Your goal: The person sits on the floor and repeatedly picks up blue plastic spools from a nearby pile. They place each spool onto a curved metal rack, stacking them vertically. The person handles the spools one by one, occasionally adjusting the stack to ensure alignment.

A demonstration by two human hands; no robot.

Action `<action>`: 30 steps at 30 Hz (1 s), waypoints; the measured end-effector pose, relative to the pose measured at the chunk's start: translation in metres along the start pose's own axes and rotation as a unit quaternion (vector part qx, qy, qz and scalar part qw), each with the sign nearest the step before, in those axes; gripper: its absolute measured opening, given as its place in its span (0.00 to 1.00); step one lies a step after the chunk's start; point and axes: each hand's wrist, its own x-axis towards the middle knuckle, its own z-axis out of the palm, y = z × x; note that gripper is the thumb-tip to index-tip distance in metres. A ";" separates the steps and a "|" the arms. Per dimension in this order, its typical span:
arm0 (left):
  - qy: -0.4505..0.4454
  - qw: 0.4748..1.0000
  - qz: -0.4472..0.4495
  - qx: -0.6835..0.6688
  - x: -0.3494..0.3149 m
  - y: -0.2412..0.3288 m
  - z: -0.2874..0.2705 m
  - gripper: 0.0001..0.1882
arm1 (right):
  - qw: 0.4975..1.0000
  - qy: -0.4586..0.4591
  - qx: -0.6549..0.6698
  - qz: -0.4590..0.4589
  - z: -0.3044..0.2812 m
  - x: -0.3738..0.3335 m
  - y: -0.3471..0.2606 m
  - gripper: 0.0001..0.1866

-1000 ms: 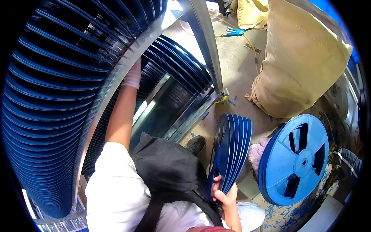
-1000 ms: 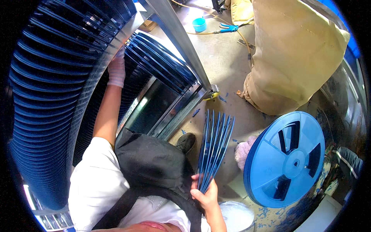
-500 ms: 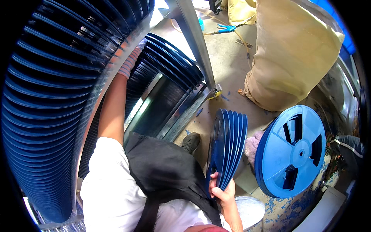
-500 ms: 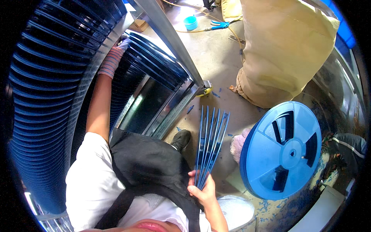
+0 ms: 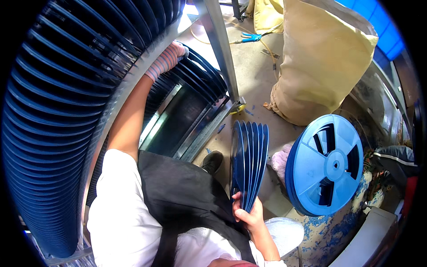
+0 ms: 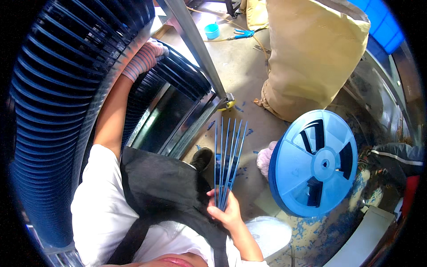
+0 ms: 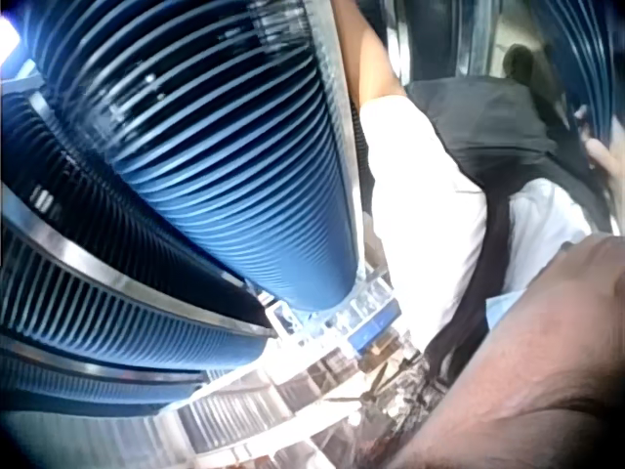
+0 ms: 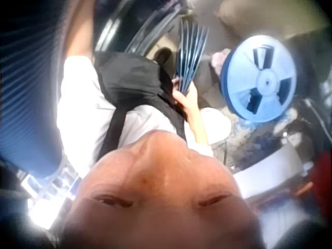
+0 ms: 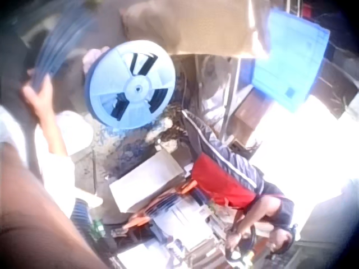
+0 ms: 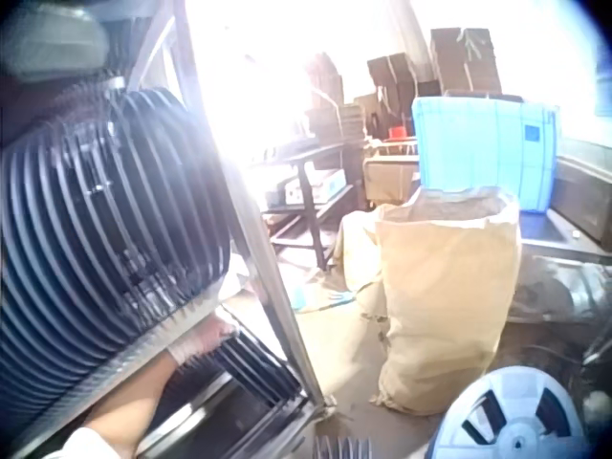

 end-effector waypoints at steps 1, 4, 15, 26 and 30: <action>0.027 0.999 0.012 -0.026 -0.005 -0.006 0.004 0.03 | 1.000 -0.004 0.004 -0.010 0.002 0.000 -0.001 0.26; 0.062 0.995 0.055 -0.053 -0.012 0.007 -0.023 0.07 | 1.000 0.004 0.010 -0.019 0.003 -0.003 -0.003 0.27; 0.225 0.915 0.056 -0.330 -0.049 0.059 -0.084 0.18 | 0.989 0.050 0.068 -0.123 0.018 -0.012 -0.017 0.25; 0.380 0.874 0.227 -0.199 -0.107 0.128 -0.157 0.14 | 0.976 0.099 0.132 -0.143 0.013 -0.035 -0.014 0.21; 0.416 0.854 0.236 -0.203 -0.110 0.117 -0.202 0.13 | 0.973 0.091 0.167 -0.132 0.014 -0.037 -0.011 0.21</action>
